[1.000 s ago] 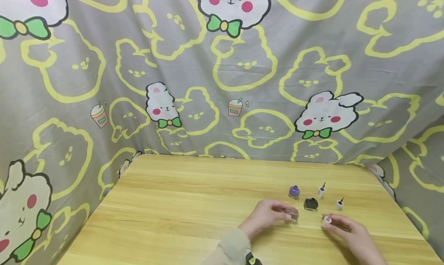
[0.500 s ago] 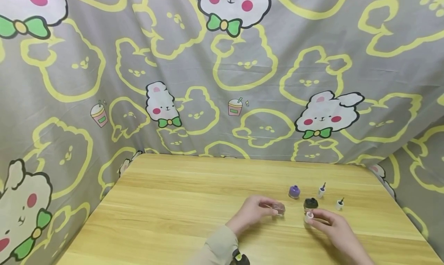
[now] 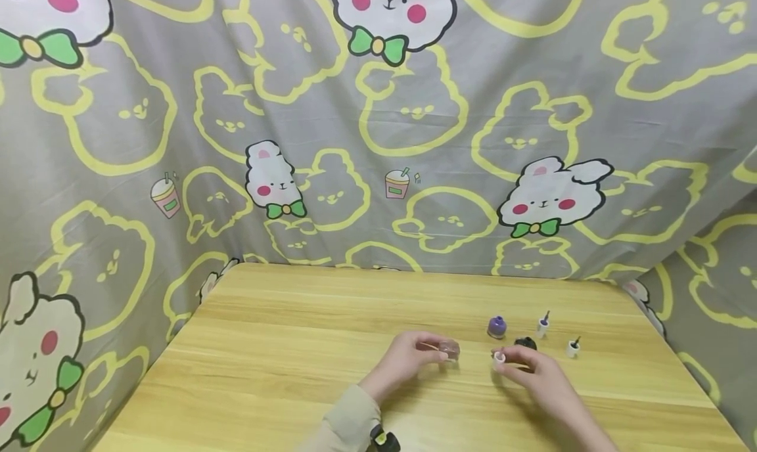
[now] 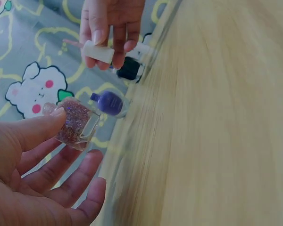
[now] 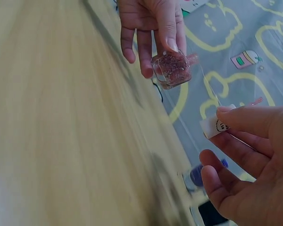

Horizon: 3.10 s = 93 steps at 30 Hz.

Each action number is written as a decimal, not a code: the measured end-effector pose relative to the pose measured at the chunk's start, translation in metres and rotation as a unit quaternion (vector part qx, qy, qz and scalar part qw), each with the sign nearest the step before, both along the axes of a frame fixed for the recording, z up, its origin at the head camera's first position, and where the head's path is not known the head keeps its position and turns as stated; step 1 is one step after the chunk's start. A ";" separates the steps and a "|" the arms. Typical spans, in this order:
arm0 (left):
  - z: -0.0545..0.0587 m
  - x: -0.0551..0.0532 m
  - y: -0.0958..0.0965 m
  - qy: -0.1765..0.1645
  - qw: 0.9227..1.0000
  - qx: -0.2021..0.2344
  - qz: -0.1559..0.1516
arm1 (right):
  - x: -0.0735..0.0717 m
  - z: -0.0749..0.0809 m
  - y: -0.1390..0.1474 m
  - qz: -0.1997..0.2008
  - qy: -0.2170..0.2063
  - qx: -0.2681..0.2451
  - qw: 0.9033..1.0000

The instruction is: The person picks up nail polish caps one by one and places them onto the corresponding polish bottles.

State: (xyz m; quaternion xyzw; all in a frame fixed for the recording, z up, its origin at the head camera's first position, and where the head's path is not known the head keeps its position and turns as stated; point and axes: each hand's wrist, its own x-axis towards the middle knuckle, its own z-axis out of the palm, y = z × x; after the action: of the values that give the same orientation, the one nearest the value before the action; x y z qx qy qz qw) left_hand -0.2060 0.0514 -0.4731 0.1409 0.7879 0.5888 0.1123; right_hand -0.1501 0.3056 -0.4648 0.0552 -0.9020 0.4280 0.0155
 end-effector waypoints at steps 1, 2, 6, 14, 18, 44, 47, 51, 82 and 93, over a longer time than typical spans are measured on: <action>0.000 0.000 -0.003 0.000 1.000 0.001 0.001 | -0.002 0.001 -0.003 0.002 -0.002 -0.003 1.000; 0.000 0.000 -0.006 0.003 1.000 0.002 0.002 | -0.004 0.001 -0.006 0.004 -0.002 -0.006 1.000; 0.001 -0.002 -0.016 0.012 1.000 0.005 0.002 | -0.011 0.003 -0.017 0.024 0.012 -0.025 0.999; 0.000 -0.006 -0.036 0.034 0.999 -0.005 0.007 | -0.028 0.007 -0.039 0.044 -0.013 -0.057 0.997; 0.002 -0.008 -0.045 0.035 0.999 -0.013 0.016 | -0.035 0.009 -0.049 0.047 -0.012 -0.066 0.997; 0.009 -0.023 -0.067 0.086 0.996 -0.012 0.039 | -0.057 0.030 -0.085 0.035 0.095 -0.022 0.995; 0.010 -0.023 -0.066 0.088 0.995 -0.005 0.036 | -0.057 0.032 -0.086 0.025 0.125 0.005 0.992; 0.010 -0.023 -0.064 0.101 0.994 -0.006 0.034 | -0.056 0.033 -0.085 0.012 0.149 0.032 0.988; 0.010 -0.009 -0.050 0.185 0.979 -0.078 0.038 | -0.037 0.046 -0.095 0.070 0.270 0.135 0.951; 0.013 -0.004 -0.046 0.230 0.967 -0.103 0.029 | -0.036 0.043 -0.100 0.076 0.271 0.154 0.947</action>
State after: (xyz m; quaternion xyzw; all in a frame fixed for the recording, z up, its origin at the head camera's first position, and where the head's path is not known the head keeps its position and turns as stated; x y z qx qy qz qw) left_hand -0.2098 0.0057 -0.4602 0.2375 0.8525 0.4596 -0.0752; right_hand -0.1857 0.2055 -0.4218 0.2386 -0.9119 0.2529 0.2179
